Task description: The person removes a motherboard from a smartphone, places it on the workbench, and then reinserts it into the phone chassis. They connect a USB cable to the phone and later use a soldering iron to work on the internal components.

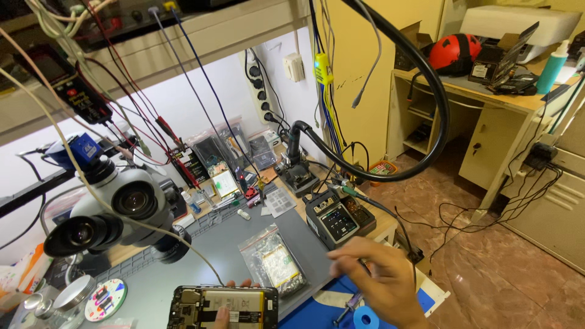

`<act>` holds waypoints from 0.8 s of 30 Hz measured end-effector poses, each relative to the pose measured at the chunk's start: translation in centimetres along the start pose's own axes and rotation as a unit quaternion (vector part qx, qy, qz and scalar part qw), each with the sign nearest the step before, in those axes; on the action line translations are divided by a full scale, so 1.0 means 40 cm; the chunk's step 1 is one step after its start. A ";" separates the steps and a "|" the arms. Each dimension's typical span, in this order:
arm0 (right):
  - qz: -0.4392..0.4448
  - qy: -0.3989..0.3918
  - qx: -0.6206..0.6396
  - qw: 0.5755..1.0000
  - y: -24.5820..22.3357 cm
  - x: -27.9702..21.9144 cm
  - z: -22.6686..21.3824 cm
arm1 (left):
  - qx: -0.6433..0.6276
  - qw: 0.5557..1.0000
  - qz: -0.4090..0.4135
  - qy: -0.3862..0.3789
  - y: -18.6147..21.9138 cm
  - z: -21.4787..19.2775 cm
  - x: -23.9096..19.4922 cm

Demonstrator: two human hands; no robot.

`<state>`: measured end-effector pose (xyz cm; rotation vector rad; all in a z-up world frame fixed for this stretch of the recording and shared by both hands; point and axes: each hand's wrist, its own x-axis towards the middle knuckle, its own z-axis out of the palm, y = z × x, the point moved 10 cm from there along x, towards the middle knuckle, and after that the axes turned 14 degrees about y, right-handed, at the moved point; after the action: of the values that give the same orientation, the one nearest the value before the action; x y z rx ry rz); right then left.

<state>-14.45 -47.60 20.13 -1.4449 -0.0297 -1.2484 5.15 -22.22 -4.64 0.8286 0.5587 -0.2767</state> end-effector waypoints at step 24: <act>0.111 -0.119 -0.312 0.936 0.727 0.692 -0.163 | 0.002 0.996 -0.082 -0.047 -0.227 0.253 0.169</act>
<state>11.64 -78.63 16.85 -2.0772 0.3900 -0.9220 10.34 -35.94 -8.58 0.7700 0.5378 -0.4647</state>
